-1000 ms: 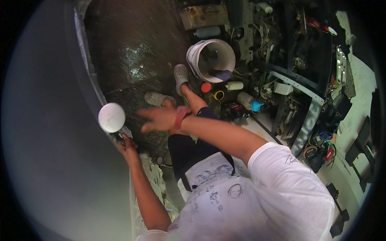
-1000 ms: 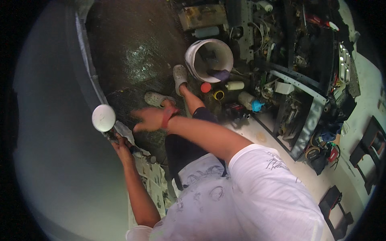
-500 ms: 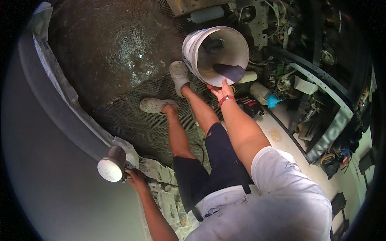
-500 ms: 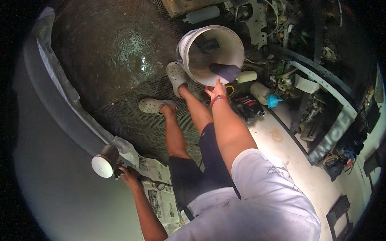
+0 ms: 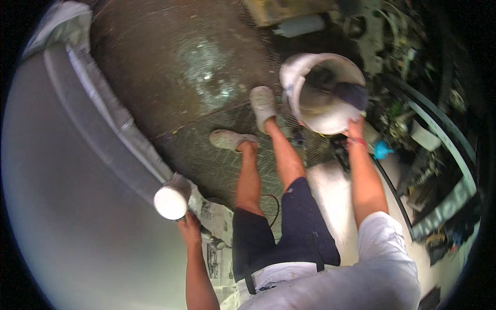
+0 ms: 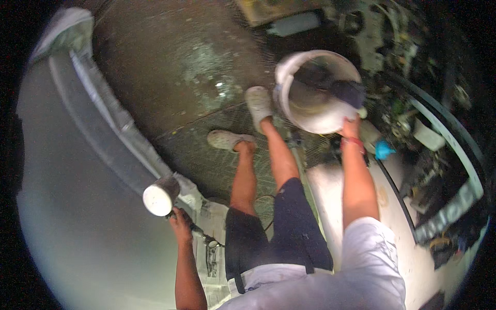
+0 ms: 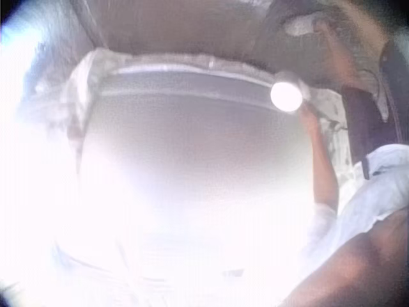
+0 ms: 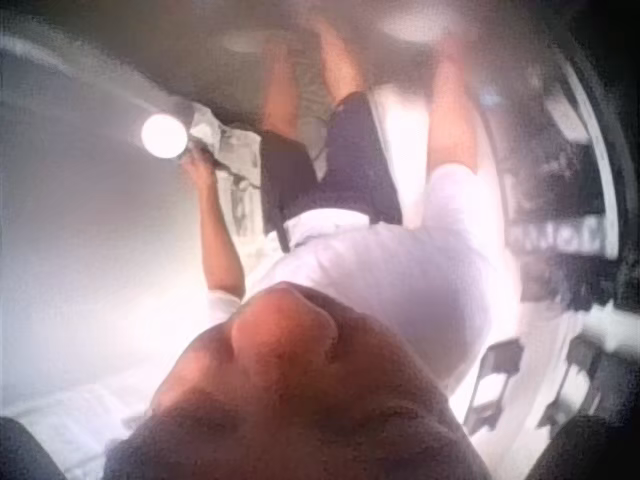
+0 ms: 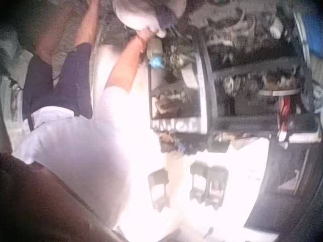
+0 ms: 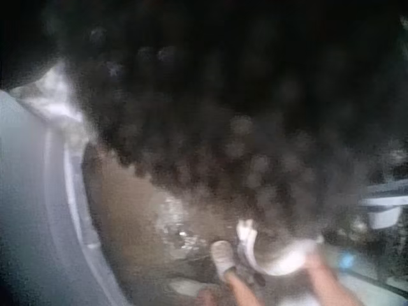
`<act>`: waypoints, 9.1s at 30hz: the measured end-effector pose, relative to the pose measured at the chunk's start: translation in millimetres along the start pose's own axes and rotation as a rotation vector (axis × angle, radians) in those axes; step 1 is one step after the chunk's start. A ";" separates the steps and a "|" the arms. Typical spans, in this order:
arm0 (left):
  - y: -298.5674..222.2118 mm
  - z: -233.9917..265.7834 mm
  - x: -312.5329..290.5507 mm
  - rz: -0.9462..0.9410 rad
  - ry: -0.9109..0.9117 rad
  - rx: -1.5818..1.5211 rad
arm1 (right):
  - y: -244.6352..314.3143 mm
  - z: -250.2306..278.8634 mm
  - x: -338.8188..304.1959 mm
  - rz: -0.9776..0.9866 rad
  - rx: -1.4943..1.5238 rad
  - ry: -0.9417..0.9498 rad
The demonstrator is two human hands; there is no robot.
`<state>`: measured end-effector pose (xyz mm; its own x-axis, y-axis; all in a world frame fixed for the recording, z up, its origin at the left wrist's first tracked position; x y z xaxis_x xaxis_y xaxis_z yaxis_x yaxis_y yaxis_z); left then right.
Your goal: The person picks up a spray gun and walks to a car part covered with newspaper. They kneel and spray paint the surface of the part, moving the gun in steady strokes while occasionally touching the surface with their left hand. The person remains on the floor for most of the clip, then stands and walks away.
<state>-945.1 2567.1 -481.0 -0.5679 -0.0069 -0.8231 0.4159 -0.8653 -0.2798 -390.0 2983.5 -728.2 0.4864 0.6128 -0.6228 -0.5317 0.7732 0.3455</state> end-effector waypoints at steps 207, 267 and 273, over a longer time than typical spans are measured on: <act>-259.0 -162.3 302.1 -0.885 0.094 -0.722 | 322.7 -125.3 -416.5 1.682 -0.234 0.235; -227.4 -174.9 69.6 -0.126 -1.066 -0.245 | 490.3 -662.2 -453.2 0.758 0.121 1.244; -242.3 -68.0 181.9 -0.479 -0.929 0.299 | 521.2 -642.9 -440.3 0.903 0.204 1.176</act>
<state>-1100.9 2809.7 -596.5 -0.9929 0.0967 0.0700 -0.1107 -0.9652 -0.2368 -1327.0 3011.9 -725.2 -0.8190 0.4823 -0.3109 -0.1891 0.2848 0.9398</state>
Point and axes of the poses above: each hand's wrist, its own x-axis towards the middle knuckle, its own z-axis out of the back of the hand, y = z × x, the point moved 3 cm from there along x, towards the middle knuckle, and after that the axes turned 1 degree about -z, right-handed, at the moved point
